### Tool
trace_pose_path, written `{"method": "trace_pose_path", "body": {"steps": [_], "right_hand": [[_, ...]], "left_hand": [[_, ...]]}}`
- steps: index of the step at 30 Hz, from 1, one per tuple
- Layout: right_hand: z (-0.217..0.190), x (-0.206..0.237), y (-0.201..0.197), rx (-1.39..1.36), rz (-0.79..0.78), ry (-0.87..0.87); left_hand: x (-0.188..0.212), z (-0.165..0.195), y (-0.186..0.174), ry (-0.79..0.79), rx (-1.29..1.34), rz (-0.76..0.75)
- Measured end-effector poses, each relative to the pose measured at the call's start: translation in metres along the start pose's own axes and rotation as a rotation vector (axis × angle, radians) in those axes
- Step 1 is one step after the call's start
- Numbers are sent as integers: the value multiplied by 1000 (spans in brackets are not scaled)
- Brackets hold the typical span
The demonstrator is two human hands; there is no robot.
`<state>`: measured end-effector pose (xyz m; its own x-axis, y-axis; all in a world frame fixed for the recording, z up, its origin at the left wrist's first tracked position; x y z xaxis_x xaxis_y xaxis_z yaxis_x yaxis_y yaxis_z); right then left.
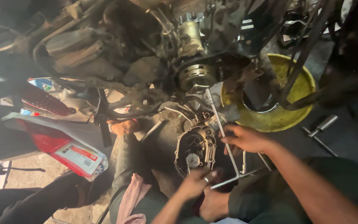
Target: The person works on a motorcycle engine, using a T-handle wrench to loosen and tighten bolts on the crankshaft pulley. They remove a bolt, wipe the area with a cloth, and reinsert the bolt before tightening it again.
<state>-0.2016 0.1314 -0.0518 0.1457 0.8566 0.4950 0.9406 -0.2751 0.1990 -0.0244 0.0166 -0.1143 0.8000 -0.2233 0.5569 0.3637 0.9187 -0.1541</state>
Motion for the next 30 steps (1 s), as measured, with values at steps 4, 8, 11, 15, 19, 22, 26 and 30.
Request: {"method": "trace_pose_path", "body": {"steps": [4,8,11,15,19,22,26,30], "right_hand": [[-7,0,14,-93,-19,-77],[-15,6,27,-288,-24,-196],[-21,8,36,-299,-40,-231],[-24,5,42,-336,-52,-266],[-25,7,36,-387,-42,-328],[-23,8,32,-354,-39,-321],[-23,8,32,-375,-17,-304],[-20,13,42,-254,-38,-203]], "left_hand": [[17,11,128,220,1194,-703],[15,63,143,460,1300,-676],[17,100,129,563,1112,-421],[56,130,59,435,69,479],[105,178,67,511,-1253,953],[103,152,99,813,-1185,519],[45,81,110,280,-356,100],[63,98,69,328,-152,610]]}}
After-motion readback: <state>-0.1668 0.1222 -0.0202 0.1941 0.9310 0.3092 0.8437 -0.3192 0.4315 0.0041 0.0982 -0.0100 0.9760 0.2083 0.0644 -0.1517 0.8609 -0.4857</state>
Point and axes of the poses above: each hand's wrist, its own x-axis away from the middle knuckle, its own y-axis out of the palm, z = x × y, the point moved 10 cm from there along -x, towards the middle knuckle, and after that the axes turned 14 degrees about -z, right-handed, at the moved point
